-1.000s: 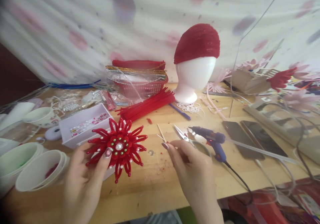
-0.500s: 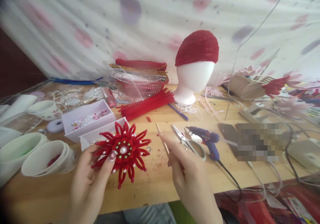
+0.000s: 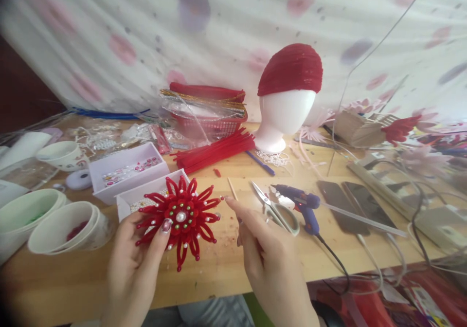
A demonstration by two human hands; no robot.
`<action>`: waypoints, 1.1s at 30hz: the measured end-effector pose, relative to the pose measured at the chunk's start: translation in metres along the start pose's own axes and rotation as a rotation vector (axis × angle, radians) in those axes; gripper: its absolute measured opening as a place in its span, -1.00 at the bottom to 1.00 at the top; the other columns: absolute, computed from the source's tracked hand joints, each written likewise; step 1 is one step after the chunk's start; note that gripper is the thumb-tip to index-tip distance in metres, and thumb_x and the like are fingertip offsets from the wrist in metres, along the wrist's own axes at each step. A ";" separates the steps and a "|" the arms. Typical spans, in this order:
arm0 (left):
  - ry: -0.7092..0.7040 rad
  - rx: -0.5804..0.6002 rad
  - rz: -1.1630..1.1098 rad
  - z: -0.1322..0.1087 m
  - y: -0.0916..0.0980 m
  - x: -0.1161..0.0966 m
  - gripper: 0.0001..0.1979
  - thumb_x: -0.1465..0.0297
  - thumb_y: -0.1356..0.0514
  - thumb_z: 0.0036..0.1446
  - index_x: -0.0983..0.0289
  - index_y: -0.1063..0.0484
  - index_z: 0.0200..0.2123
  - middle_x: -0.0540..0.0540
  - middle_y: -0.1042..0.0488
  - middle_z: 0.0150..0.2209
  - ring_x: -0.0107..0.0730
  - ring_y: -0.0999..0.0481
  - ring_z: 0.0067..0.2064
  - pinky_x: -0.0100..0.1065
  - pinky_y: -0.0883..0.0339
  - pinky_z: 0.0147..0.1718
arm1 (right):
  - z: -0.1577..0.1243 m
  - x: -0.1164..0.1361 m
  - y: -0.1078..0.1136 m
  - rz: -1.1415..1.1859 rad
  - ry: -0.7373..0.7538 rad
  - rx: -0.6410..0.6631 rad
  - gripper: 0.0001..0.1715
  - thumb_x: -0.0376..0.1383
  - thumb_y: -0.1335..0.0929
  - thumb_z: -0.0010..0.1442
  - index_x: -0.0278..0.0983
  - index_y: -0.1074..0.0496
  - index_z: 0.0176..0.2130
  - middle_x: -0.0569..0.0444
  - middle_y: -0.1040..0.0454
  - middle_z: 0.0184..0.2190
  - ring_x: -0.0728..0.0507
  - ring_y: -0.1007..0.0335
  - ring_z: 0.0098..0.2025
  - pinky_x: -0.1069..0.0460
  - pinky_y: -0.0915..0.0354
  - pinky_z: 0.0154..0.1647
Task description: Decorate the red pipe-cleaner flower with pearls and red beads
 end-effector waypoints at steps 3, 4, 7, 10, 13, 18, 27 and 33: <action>0.008 -0.004 -0.017 -0.001 -0.001 0.001 -0.64 0.20 -0.34 0.16 0.21 -0.36 -0.06 0.12 -0.62 -0.13 -0.29 -0.67 -0.18 -0.36 -0.57 -0.22 | -0.001 -0.001 -0.002 0.033 -0.037 -0.036 -0.55 -0.42 -0.25 0.35 -0.15 -0.54 0.11 0.22 -0.39 -0.54 0.00 -0.33 -0.55 0.11 -0.32 -0.44; 0.014 -0.006 -0.020 -0.001 -0.001 0.002 -0.63 0.20 -0.34 0.16 0.21 -0.37 -0.06 0.11 -0.62 -0.14 -0.30 -0.67 -0.19 -0.37 -0.57 -0.23 | -0.001 -0.002 -0.002 0.038 -0.045 -0.042 -0.56 -0.42 -0.25 0.35 -0.14 -0.54 0.11 0.22 -0.39 -0.54 0.00 -0.33 -0.55 0.11 -0.31 -0.45; 0.029 -0.017 -0.021 -0.001 0.000 0.003 -0.62 0.19 -0.35 0.15 0.20 -0.37 -0.05 0.10 -0.62 -0.14 -0.31 -0.67 -0.20 -0.38 -0.56 -0.23 | -0.001 -0.001 -0.003 0.026 -0.011 -0.028 -0.54 -0.43 -0.27 0.35 -0.13 -0.53 0.12 0.23 -0.39 -0.54 0.02 -0.31 -0.57 0.13 -0.28 -0.50; 0.022 -0.019 -0.024 -0.001 0.000 0.002 -0.64 0.19 -0.34 0.15 0.20 -0.38 -0.06 0.10 -0.63 -0.14 -0.31 -0.67 -0.18 -0.37 -0.57 -0.22 | -0.002 -0.002 -0.004 0.024 0.001 -0.019 -0.54 -0.43 -0.28 0.34 -0.11 -0.52 0.13 0.24 -0.39 -0.55 0.04 -0.29 -0.59 0.15 -0.24 -0.55; 0.014 -0.023 -0.028 0.000 0.000 0.003 -0.65 0.20 -0.34 0.15 0.20 -0.38 -0.06 0.09 -0.63 -0.13 -0.32 -0.67 -0.19 -0.38 -0.57 -0.22 | -0.003 -0.005 -0.003 0.049 -0.041 -0.051 -0.56 -0.41 -0.28 0.35 -0.08 -0.54 0.10 0.25 -0.39 -0.55 0.04 -0.29 -0.58 0.15 -0.23 -0.54; 0.012 -0.029 -0.028 -0.001 0.002 0.004 -0.65 0.20 -0.34 0.16 0.19 -0.38 -0.06 0.10 -0.63 -0.12 -0.31 -0.67 -0.17 -0.38 -0.57 -0.22 | -0.003 -0.003 -0.003 0.051 -0.022 -0.041 -0.55 -0.42 -0.29 0.34 -0.09 -0.53 0.12 0.25 -0.41 -0.54 0.05 -0.31 -0.57 0.15 -0.24 -0.53; -0.053 -0.053 -0.006 0.001 0.004 -0.003 -0.66 0.23 -0.33 0.17 0.21 -0.37 -0.05 0.11 -0.64 -0.12 -0.28 -0.69 -0.16 -0.36 -0.59 -0.17 | -0.006 -0.005 -0.001 0.041 0.004 -0.028 -0.54 -0.43 -0.28 0.35 -0.04 -0.51 0.12 0.26 -0.41 -0.54 0.05 -0.35 -0.55 0.17 -0.28 -0.49; -0.094 -0.038 0.016 0.000 0.007 -0.006 -0.65 0.23 -0.32 0.19 0.18 -0.35 -0.02 0.12 -0.64 -0.10 -0.28 -0.69 -0.14 -0.34 -0.59 -0.15 | -0.004 -0.011 0.004 0.192 -0.148 -0.128 -0.78 -0.28 -0.38 0.33 -0.11 -0.58 -0.05 0.20 -0.41 -0.55 0.03 -0.29 -0.57 0.17 -0.14 -0.63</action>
Point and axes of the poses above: each hand's wrist, its own z-axis towards the middle knuckle, its own y-axis out of the back of the hand, x = y × z, the point moved 6 cm from there along z, towards the middle knuckle
